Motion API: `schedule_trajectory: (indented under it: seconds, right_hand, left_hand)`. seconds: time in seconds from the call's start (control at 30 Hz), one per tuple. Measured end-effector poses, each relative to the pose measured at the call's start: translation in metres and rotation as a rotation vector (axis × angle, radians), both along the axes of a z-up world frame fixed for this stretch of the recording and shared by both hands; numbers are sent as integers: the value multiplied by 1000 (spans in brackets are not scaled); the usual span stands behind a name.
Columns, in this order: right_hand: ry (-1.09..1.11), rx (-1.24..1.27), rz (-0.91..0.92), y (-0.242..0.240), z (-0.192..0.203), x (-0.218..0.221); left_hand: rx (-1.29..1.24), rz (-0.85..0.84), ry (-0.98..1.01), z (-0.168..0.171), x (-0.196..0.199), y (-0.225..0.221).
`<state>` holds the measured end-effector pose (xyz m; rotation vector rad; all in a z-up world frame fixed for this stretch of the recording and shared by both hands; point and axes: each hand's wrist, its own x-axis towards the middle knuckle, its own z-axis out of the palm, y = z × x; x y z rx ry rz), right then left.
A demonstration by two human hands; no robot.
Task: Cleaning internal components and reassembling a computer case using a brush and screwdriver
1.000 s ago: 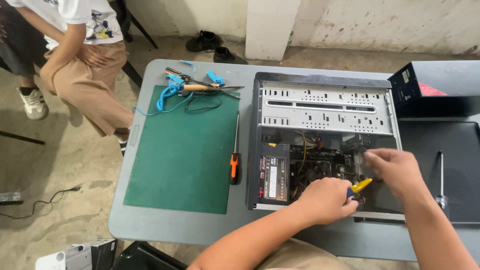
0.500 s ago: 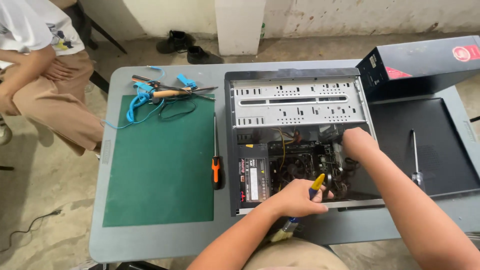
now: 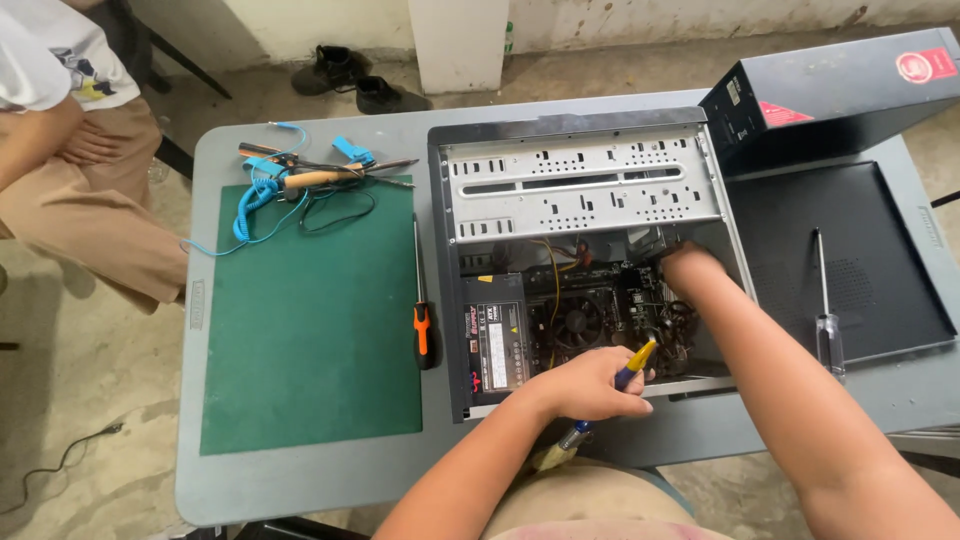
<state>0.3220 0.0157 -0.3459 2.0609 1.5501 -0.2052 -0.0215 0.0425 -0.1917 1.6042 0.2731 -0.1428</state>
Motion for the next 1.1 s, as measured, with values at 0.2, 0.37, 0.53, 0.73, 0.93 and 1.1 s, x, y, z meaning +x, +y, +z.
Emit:
schedule_trajectory:
  seconds: [0.2, 0.37, 0.53, 0.73, 0.93, 1.1]
  right_hand:
    - [4, -132, -4, 16, -29, 26]
    - [25, -136, -37, 23, -32, 26]
    - [34, -138, -66, 34, -35, 24]
    - [47, -140, -110, 39, -39, 30]
    - [63, -147, -126, 43, -41, 33]
    - [73, -153, -135, 45, -44, 36]
  left_hand:
    - [-16, -11, 14, 1, -1, 1]
    - [-38, 11, 64, -5, -1, -1]
    - [-71, 25, 67, 5, -5, 0]
    - [-102, 39, 64, 2, -7, 1]
    - [-129, 77, 41, 11, -9, 5]
    - [-136, 94, 33, 7, -9, 3]
